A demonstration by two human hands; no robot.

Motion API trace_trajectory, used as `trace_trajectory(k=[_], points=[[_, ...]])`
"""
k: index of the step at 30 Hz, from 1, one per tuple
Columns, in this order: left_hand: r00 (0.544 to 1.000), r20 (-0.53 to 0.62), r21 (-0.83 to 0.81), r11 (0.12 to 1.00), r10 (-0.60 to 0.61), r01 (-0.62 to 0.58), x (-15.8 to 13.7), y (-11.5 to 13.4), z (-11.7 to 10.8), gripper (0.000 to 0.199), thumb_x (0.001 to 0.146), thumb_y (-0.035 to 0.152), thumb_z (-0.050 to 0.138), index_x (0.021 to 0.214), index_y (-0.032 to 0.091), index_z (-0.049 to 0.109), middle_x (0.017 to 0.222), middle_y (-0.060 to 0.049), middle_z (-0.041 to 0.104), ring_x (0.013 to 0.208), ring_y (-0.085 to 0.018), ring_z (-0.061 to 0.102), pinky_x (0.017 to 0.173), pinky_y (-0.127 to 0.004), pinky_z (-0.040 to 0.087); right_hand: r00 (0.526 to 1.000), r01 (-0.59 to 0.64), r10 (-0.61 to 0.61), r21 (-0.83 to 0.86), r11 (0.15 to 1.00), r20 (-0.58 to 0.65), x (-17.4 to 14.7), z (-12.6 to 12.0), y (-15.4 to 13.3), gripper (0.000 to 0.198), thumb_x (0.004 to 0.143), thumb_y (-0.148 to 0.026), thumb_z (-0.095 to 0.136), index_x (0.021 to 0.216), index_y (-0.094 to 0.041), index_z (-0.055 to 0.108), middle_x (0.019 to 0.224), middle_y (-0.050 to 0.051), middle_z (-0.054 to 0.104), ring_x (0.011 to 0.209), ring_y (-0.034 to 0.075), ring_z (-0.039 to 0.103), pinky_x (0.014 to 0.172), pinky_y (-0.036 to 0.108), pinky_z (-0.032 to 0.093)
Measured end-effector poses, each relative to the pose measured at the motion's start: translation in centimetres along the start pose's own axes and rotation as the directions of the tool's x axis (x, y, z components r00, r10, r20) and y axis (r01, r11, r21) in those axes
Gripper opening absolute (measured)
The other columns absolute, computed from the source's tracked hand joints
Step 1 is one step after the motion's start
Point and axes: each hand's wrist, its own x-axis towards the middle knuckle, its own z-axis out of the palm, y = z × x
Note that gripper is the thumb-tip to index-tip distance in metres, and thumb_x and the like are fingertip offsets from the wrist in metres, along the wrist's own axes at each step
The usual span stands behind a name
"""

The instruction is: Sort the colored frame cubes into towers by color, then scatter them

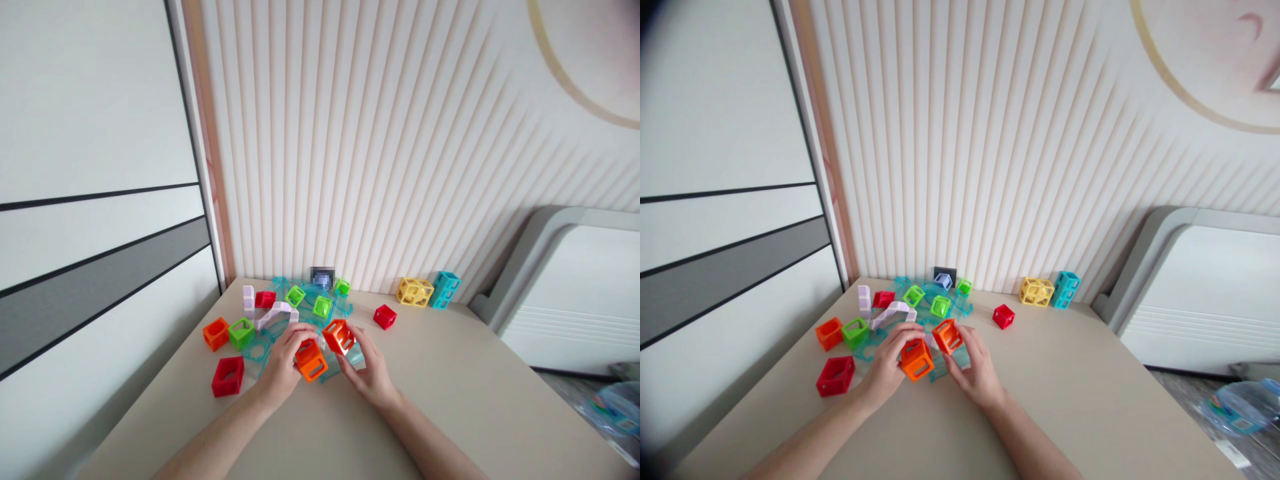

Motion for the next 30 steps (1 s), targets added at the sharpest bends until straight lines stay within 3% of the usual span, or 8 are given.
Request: trace_trajectory(k=[9, 15, 21, 25, 30], points=[[0.999, 0.009, -0.030, 0.999, -0.034, 0.034, -0.4, -0.5, 0.1, 0.043, 0.080, -0.001, 0.058, 0.115, 0.023, 0.061, 0.112, -0.006, 0.069, 0.105, -0.021, 0.069, 0.091, -0.032, 0.058, 0.998, 0.054, -0.054, -0.008, 0.999, -0.037, -0.5, 0.8, 0.6, 0.078, 0.095, -0.020, 0.060, 0.162, -0.024, 0.019, 0.136, 0.017, 0.064, 0.122, 0.029, 0.066, 0.098, 0.043, 0.059], [0.997, 0.023, -0.035, 0.997, -0.070, 0.071, -0.4, -0.5, 0.2, 0.051, 0.079, 0.000, 0.059, 0.124, 0.024, 0.058, 0.115, -0.006, 0.070, 0.105, -0.021, 0.070, 0.089, -0.031, 0.059, 0.993, 0.099, -0.099, 0.015, 0.995, 0.056, -0.3, 0.7, 0.2, 0.067, 0.096, -0.018, 0.059, 0.158, -0.025, 0.033, 0.139, 0.018, 0.062, 0.126, 0.027, 0.063, 0.100, 0.040, 0.058], [0.989, 0.026, -0.079, 0.986, -0.143, 0.145, -0.4, -0.3, -0.1, 0.045, 0.080, 0.004, 0.060, 0.121, 0.023, 0.060, 0.113, -0.006, 0.073, 0.101, -0.020, 0.072, 0.087, -0.031, 0.059, 0.986, 0.105, -0.108, 0.026, 0.994, 0.128, -0.3, 0.5, 0.3, 0.065, 0.097, -0.019, 0.059, 0.156, -0.026, 0.033, 0.136, 0.017, 0.063, 0.125, 0.026, 0.064, 0.099, 0.040, 0.058], [0.965, 0.108, -0.097, 0.963, -0.240, 0.250, -0.3, -0.3, -0.3, 0.045, 0.078, 0.008, 0.062, 0.121, 0.021, 0.062, 0.104, -0.005, 0.078, 0.093, -0.021, 0.075, 0.084, -0.030, 0.059, 0.982, 0.148, -0.147, 0.000, 0.989, 0.117, -0.2, 0.5, 0.4, 0.059, 0.098, -0.017, 0.056, 0.154, -0.026, 0.038, 0.126, 0.015, 0.068, 0.117, 0.026, 0.067, 0.094, 0.040, 0.059], [0.900, 0.265, -0.062, 0.926, -0.345, 0.373, 0.1, 0.3, -0.8, 0.027, 0.079, 0.012, 0.060, 0.103, 0.021, 0.068, 0.099, -0.005, 0.080, 0.089, -0.022, 0.076, 0.079, -0.029, 0.057, 0.972, 0.207, -0.204, -0.019, 0.978, 0.120, 0.1, 0.2, 0.4, 0.057, 0.100, -0.022, 0.055, 0.154, -0.026, 0.038, 0.117, 0.014, 0.071, 0.104, 0.026, 0.069, 0.086, 0.039, 0.060]])
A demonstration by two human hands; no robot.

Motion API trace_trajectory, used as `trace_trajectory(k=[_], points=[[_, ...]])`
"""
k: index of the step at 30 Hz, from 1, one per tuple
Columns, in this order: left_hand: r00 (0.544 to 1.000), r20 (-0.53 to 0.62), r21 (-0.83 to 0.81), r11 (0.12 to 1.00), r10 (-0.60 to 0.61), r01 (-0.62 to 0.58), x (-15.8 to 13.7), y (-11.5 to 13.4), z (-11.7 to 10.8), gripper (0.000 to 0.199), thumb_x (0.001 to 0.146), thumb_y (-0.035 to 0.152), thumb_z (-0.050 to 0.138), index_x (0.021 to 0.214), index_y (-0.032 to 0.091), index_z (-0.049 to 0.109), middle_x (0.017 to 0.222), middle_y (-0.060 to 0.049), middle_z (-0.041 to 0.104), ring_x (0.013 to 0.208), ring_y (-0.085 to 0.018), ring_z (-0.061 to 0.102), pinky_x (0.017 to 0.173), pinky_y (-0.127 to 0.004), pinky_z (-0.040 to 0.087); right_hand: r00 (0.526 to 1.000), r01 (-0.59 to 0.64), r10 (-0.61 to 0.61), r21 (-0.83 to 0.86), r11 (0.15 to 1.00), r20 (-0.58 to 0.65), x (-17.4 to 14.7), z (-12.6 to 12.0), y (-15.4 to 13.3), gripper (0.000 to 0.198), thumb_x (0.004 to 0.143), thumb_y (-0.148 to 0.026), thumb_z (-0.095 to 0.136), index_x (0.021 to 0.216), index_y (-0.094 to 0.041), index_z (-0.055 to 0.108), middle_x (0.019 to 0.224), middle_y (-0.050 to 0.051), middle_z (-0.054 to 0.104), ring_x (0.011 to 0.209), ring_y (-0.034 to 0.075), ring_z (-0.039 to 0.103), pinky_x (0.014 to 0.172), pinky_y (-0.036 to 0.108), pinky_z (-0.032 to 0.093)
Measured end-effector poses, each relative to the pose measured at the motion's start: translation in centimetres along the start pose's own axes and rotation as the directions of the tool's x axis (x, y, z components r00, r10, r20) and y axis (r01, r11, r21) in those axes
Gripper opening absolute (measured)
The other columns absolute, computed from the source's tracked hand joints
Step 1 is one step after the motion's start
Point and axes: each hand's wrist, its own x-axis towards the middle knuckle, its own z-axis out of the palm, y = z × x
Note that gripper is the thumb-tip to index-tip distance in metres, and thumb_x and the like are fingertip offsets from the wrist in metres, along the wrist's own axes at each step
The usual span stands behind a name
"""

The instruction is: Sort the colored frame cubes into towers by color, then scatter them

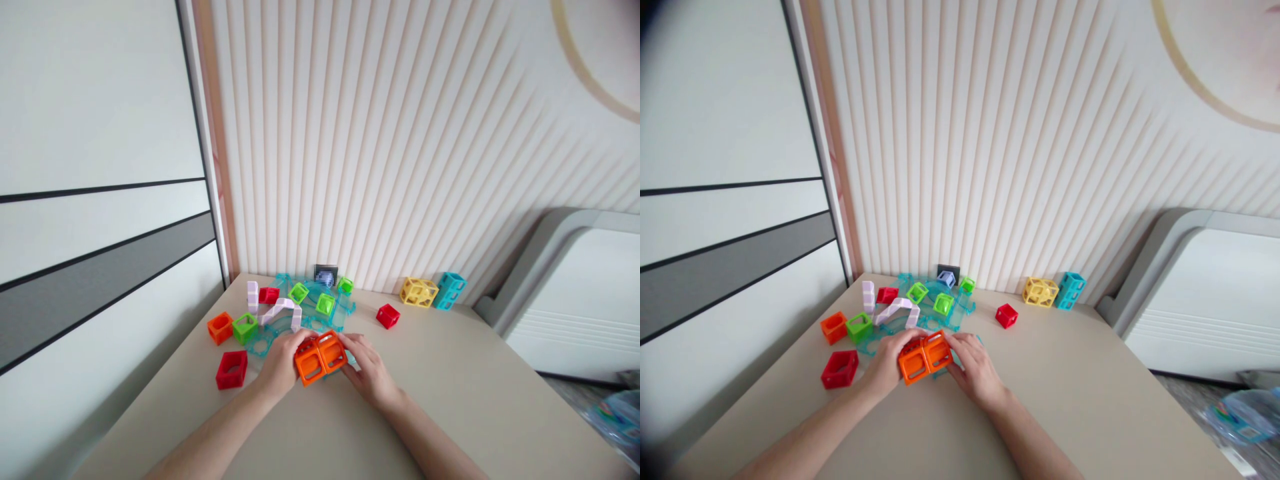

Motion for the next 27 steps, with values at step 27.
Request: trace_trajectory(k=[27], points=[[0.959, -0.110, 0.151, 0.959, 0.259, -0.242, 0.0, -1.7, 0.3, 0.051, 0.083, 0.004, 0.057, 0.130, 0.024, 0.058, 0.117, -0.006, 0.075, 0.101, -0.021, 0.074, 0.089, -0.032, 0.060, 0.996, 0.087, -0.089, 0.055, 0.995, 0.019, 0.5, -1.0, -0.2, 0.037, 0.104, -0.014, 0.044, 0.137, -0.027, 0.056, 0.112, 0.011, 0.073, 0.111, 0.024, 0.067, 0.088, 0.040, 0.057]])
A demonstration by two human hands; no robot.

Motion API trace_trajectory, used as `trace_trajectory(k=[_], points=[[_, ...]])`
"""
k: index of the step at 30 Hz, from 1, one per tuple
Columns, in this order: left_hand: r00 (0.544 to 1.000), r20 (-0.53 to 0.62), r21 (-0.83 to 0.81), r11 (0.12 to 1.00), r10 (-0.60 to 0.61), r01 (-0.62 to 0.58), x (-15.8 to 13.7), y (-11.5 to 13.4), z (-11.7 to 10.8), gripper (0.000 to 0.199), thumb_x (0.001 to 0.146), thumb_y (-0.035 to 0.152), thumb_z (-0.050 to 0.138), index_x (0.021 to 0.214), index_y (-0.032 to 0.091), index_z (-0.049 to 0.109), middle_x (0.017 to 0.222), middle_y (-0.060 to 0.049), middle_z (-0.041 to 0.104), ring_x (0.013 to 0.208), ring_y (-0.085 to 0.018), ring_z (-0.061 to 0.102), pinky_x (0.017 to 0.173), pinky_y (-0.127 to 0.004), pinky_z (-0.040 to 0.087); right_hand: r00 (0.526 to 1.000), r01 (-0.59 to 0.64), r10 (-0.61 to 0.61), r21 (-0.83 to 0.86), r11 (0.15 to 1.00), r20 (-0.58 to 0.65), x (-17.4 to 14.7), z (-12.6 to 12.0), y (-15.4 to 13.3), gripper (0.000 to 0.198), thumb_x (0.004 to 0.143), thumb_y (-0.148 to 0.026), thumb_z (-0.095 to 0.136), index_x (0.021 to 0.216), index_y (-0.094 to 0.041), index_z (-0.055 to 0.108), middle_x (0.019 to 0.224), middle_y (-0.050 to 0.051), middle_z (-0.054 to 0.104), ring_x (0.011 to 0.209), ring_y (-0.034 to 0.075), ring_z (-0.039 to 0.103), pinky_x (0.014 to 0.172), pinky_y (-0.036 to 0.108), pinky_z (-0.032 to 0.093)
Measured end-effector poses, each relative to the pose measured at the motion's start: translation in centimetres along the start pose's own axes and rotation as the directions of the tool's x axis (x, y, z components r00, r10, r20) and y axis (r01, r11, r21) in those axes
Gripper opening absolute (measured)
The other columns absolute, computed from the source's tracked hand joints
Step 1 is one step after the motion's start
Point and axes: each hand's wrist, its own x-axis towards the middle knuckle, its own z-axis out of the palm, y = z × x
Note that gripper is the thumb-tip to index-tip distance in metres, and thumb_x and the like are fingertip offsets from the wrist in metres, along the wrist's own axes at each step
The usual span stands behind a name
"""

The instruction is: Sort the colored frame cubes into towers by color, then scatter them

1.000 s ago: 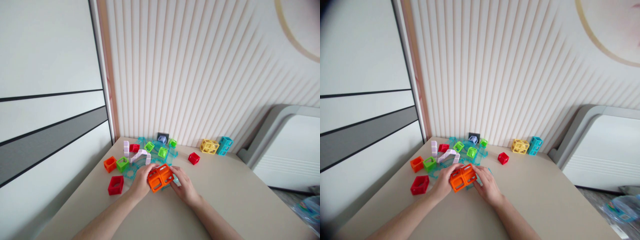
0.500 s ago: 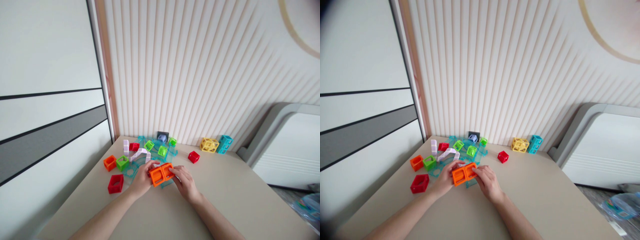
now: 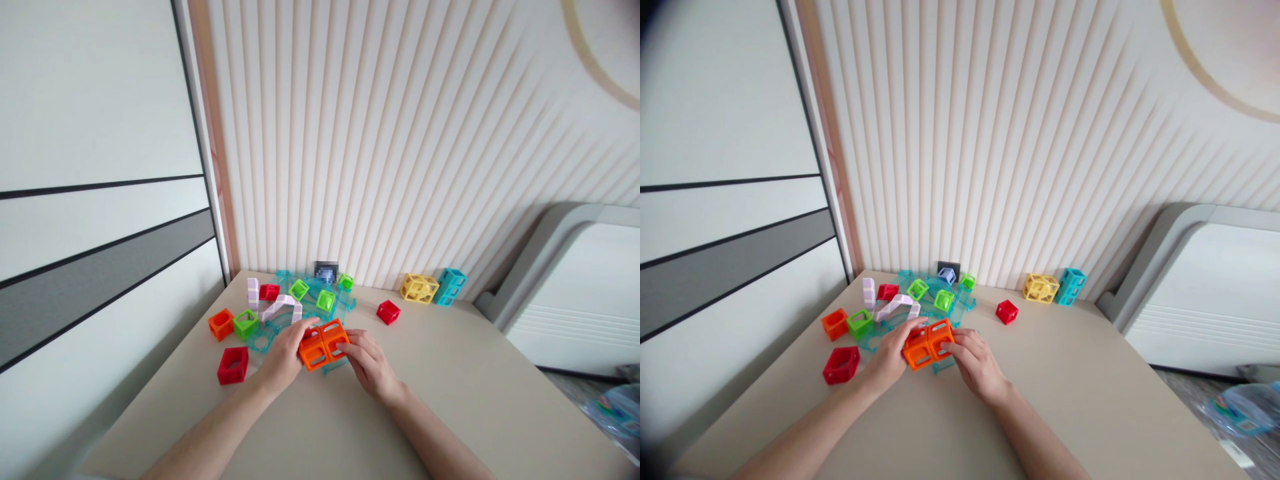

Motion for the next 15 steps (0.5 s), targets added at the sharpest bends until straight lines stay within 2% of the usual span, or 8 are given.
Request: trace_trajectory(k=[4, 7, 12, 15], points=[[0.993, -0.057, 0.087, 0.992, 0.101, -0.096, 0.0, -0.5, -0.2, 0.051, 0.084, 0.000, 0.053, 0.129, 0.022, 0.057, 0.111, -0.007, 0.074, 0.102, -0.021, 0.073, 0.090, -0.032, 0.060, 0.995, -0.073, 0.074, 0.017, 0.997, -0.063, 0.0, 0.1, 0.1, 0.032, 0.104, -0.015, 0.044, 0.129, -0.025, 0.060, 0.100, 0.010, 0.071, 0.091, 0.022, 0.069, 0.076, 0.034, 0.058], [0.990, -0.066, 0.133, 0.984, 0.125, -0.115, 0.1, -0.5, -0.6, 0.053, 0.081, -0.002, 0.054, 0.128, 0.022, 0.058, 0.107, -0.007, 0.073, 0.099, -0.021, 0.073, 0.088, -0.031, 0.060, 0.983, -0.135, 0.135, 0.007, 0.991, -0.125, 0.0, 0.1, 0.4, 0.029, 0.103, -0.014, 0.047, 0.125, -0.025, 0.061, 0.088, 0.007, 0.069, 0.078, 0.020, 0.066, 0.068, 0.031, 0.056], [0.987, -0.012, 0.151, 0.976, 0.159, -0.155, 0.2, 0.1, -0.6, 0.051, 0.080, -0.001, 0.059, 0.125, 0.023, 0.060, 0.099, -0.006, 0.073, 0.091, -0.022, 0.072, 0.081, -0.031, 0.060, 0.973, -0.158, 0.160, 0.028, 0.987, -0.164, -0.2, 0.0, 0.6, 0.029, 0.102, -0.012, 0.048, 0.125, -0.026, 0.060, 0.089, 0.006, 0.069, 0.078, 0.019, 0.066, 0.068, 0.030, 0.056], [0.989, 0.026, 0.129, 0.981, 0.145, -0.147, 0.2, 0.5, -0.4, 0.048, 0.080, 0.000, 0.060, 0.123, 0.022, 0.061, 0.100, -0.007, 0.074, 0.091, -0.022, 0.073, 0.081, -0.032, 0.060, 0.979, -0.142, 0.150, 0.067, 0.988, -0.136, -0.2, 0.0, 0.1, 0.031, 0.103, -0.013, 0.046, 0.127, -0.027, 0.059, 0.094, 0.008, 0.070, 0.084, 0.020, 0.069, 0.073, 0.032, 0.058]])
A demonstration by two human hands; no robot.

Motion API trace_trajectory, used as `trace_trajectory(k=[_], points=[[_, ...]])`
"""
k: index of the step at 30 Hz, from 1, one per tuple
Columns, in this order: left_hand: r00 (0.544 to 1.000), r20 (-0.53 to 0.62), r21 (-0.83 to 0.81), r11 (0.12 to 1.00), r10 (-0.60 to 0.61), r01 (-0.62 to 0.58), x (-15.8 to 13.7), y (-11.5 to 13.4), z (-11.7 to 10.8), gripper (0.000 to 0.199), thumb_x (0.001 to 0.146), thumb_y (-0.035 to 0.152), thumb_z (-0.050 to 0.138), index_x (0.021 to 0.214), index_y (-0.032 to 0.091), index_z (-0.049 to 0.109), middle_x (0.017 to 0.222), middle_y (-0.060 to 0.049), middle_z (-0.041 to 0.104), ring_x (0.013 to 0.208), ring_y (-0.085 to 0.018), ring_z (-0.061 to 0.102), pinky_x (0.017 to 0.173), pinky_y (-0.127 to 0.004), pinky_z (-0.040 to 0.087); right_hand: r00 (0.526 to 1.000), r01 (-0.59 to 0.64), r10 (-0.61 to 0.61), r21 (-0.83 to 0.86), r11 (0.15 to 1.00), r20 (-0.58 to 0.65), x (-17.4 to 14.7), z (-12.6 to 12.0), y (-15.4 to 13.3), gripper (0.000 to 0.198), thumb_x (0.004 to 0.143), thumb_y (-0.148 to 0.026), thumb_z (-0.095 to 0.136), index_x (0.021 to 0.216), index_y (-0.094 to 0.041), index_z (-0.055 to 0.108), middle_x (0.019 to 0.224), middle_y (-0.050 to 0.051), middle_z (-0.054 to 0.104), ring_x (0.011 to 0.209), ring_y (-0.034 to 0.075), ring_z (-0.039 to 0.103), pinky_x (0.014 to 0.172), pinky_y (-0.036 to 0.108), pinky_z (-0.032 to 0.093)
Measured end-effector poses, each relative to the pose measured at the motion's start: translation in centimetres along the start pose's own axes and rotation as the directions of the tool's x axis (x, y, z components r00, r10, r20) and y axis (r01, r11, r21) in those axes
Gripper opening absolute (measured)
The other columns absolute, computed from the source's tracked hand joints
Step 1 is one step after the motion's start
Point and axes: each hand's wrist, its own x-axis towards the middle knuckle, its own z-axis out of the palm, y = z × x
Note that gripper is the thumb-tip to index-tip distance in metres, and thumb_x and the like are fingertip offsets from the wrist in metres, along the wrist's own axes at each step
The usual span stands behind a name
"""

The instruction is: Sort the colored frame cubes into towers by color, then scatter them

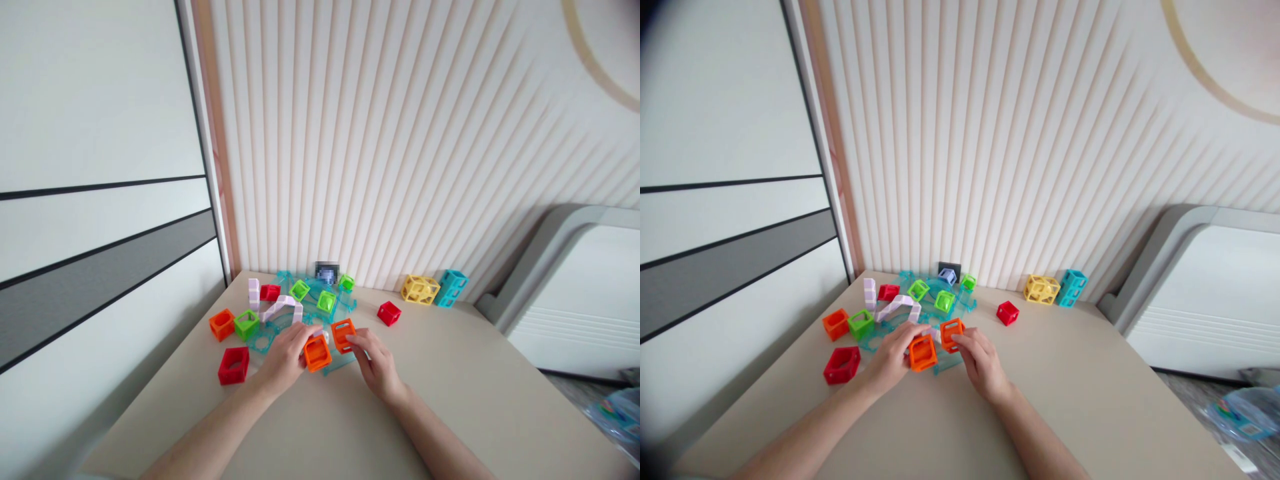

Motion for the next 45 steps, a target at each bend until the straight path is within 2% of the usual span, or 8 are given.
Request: trace_trajectory(k=[6, 11, 18, 24, 31, 37, 41, 45], points=[[0.999, 0.018, -0.027, 0.999, -0.036, 0.037, -0.1, 0.0, 0.3, 0.042, 0.083, 0.006, 0.064, 0.121, 0.021, 0.062, 0.103, -0.008, 0.075, 0.093, -0.022, 0.072, 0.083, -0.033, 0.059, 0.997, 0.062, -0.067, 0.092, 0.994, 0.049, 0.0, 0.4, -0.7, 0.033, 0.104, -0.013, 0.043, 0.130, -0.028, 0.056, 0.108, 0.011, 0.070, 0.103, 0.022, 0.069, 0.083, 0.037, 0.059], [0.994, 0.069, -0.110, 0.990, -0.082, 0.089, 0.0, 0.3, 0.2, 0.033, 0.084, 0.008, 0.062, 0.114, 0.020, 0.064, 0.105, -0.009, 0.072, 0.098, -0.023, 0.070, 0.087, -0.034, 0.057, 0.992, 0.070, -0.077, 0.073, 0.995, 0.097, 0.1, 0.3, -1.0, 0.034, 0.103, -0.012, 0.043, 0.131, -0.028, 0.054, 0.112, 0.011, 0.070, 0.105, 0.022, 0.070, 0.086, 0.037, 0.059], [0.989, 0.012, -0.226, 0.963, -0.145, 0.144, 0.6, 0.9, 0.0, 0.011, 0.086, 0.015, 0.062, 0.093, 0.019, 0.069, 0.088, -0.005, 0.070, 0.082, -0.020, 0.068, 0.074, -0.030, 0.055, 0.985, 0.054, -0.057, 0.024, 0.998, 0.166, 0.3, 0.3, -1.4, 0.034, 0.099, -0.018, 0.057, 0.131, -0.027, 0.055, 0.116, 0.012, 0.070, 0.111, 0.024, 0.069, 0.092, 0.038, 0.058], [0.985, 0.066, -0.308, 0.936, -0.159, 0.172, 0.8, 1.4, -0.5, 0.016, 0.086, 0.023, 0.069, 0.101, 0.020, 0.073, 0.095, -0.007, 0.072, 0.087, -0.022, 0.070, 0.078, -0.032, 0.058, 0.985, 0.040, -0.063, 0.144, 0.989, 0.161, 0.1, 0.8, -2.0, 0.032, 0.102, -0.013, 0.045, 0.129, -0.028, 0.054, 0.119, 0.012, 0.068, 0.112, 0.023, 0.068, 0.092, 0.038, 0.058], [0.992, 0.041, -0.207, 0.970, -0.122, 0.128, 0.4, 0.8, -0.6, 0.024, 0.086, 0.013, 0.063, 0.106, 0.020, 0.076, 0.099, -0.008, 0.073, 0.092, -0.023, 0.071, 0.082, -0.034, 0.058, 0.986, -0.081, 0.060, 0.128, 0.988, 0.157, -0.2, 1.1, -2.3, 0.039, 0.100, -0.034, 0.060, 0.136, -0.028, 0.049, 0.122, 0.012, 0.066, 0.113, 0.026, 0.066, 0.096, 0.039, 0.056], [0.996, -0.025, -0.138, 0.987, -0.091, 0.087, 0.3, 0.6, -0.5, 0.028, 0.088, 0.009, 0.061, 0.108, 0.021, 0.075, 0.099, -0.007, 0.073, 0.093, -0.022, 0.072, 0.083, -0.032, 0.059, 0.977, -0.214, 0.211, 0.115, 0.970, 0.036, -0.5, 1.8, -1.3, 0.049, 0.098, -0.049, 0.058, 0.140, -0.026, 0.047, 0.128, 0.014, 0.062, 0.118, 0.028, 0.062, 0.101, 0.043, 0.053], [0.997, -0.061, -0.044, 0.998, -0.051, 0.048, 0.2, 0.7, -0.3, 0.028, 0.091, 0.009, 0.057, 0.110, 0.021, 0.074, 0.095, -0.006, 0.071, 0.089, -0.020, 0.072, 0.078, -0.029, 0.060, 0.950, -0.303, 0.272, 0.237, 0.923, 0.153, -0.9, 2.4, -0.9, 0.071, 0.094, -0.062, 0.057, 0.151, -0.026, 0.034, 0.139, 0.016, 0.057, 0.124, 0.030, 0.061, 0.104, 0.044, 0.053], [0.993, -0.090, 0.130, 0.989, 0.079, -0.067, -0.2, 0.9, 0.1, 0.020, 0.096, 0.016, 0.057, 0.110, 0.017, 0.071, 0.090, -0.007, 0.069, 0.083, -0.021, 0.070, 0.075, -0.030, 0.059, 0.913, -0.369, 0.299, 0.254, 0.894, 0.277, -1.2, 2.6, -1.2, 0.083, 0.092, -0.062, 0.061, 0.157, -0.026, 0.025, 0.151, 0.016, 0.049, 0.139, 0.033, 0.050, 0.115, 0.048, 0.043]])
